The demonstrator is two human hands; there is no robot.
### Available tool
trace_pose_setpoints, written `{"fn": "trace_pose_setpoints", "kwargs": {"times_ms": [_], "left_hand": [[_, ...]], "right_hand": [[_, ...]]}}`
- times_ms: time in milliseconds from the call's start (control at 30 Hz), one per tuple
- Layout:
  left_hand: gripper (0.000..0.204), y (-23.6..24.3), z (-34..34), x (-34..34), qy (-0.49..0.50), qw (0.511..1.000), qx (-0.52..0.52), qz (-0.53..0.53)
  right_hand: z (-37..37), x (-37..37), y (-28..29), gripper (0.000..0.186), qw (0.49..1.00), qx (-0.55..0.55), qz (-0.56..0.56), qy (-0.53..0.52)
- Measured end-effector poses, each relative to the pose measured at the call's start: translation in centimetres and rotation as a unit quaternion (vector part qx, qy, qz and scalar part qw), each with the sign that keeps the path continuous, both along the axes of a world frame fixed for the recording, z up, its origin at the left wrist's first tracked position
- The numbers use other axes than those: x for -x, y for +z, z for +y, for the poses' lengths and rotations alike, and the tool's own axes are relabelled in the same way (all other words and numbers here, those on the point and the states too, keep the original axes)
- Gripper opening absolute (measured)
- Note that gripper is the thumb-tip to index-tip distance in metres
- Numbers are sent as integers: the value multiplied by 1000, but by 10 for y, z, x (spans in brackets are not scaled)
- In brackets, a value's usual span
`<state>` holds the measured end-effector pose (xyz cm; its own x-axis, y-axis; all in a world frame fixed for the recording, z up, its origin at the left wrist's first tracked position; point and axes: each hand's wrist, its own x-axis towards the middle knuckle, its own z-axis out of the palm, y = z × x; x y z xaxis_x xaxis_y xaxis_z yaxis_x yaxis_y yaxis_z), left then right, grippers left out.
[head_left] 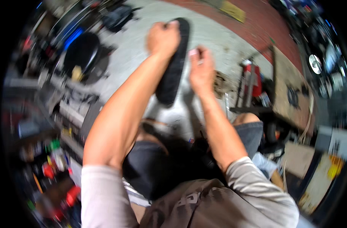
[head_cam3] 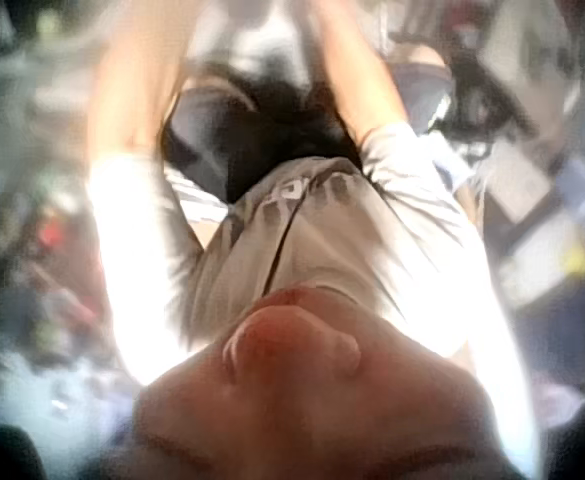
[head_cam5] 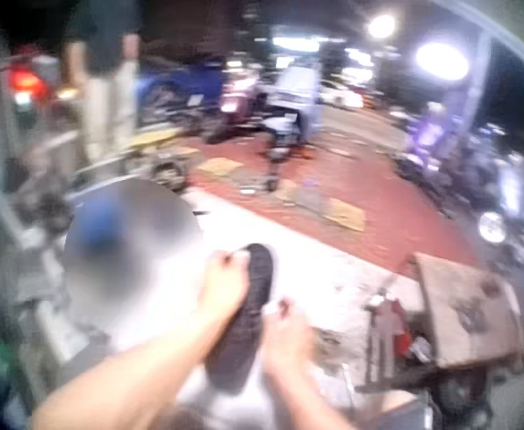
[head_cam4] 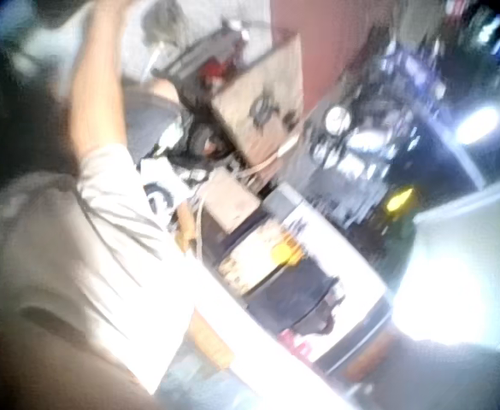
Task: The person uses a tire iron to pry a motorcycle tire onto a rim, inflates the tire using a hose, and applies liquid to the tire bead to check for leaks while holding the tire on their lap.
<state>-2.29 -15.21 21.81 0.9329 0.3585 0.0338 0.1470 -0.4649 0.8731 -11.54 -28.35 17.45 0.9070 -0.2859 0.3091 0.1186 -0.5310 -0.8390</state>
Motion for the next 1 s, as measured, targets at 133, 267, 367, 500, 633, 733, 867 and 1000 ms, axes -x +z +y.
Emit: {"fn": "trace_pose_setpoints", "kwargs": {"times_ms": [133,267,367,500,633,733,867,1000], "left_hand": [[21,-11,38,-19,-140,843,498,149],[32,5,95,18,-206,926,285,140],[32,-63,153,63,-252,930,-256,73],[54,-188,215,232,-265,803,-481,232],[45,-240,197,315,-272,805,-444,283],[40,-227,187,316,-313,801,-409,306],[43,-208,198,351,-223,877,-259,338],[41,-179,203,432,6,902,-205,380]], "right_hand": [[18,-38,31,43,945,245,-196,94],[-1,-60,26,57,928,355,-92,59],[-2,-88,31,54,927,352,-74,104],[25,-111,39,53,921,367,-34,127],[44,-126,31,52,914,378,-30,145],[75,-125,35,50,904,399,-15,154],[115,-121,36,48,884,416,-1,212],[140,-128,27,43,864,426,-7,269]]}}
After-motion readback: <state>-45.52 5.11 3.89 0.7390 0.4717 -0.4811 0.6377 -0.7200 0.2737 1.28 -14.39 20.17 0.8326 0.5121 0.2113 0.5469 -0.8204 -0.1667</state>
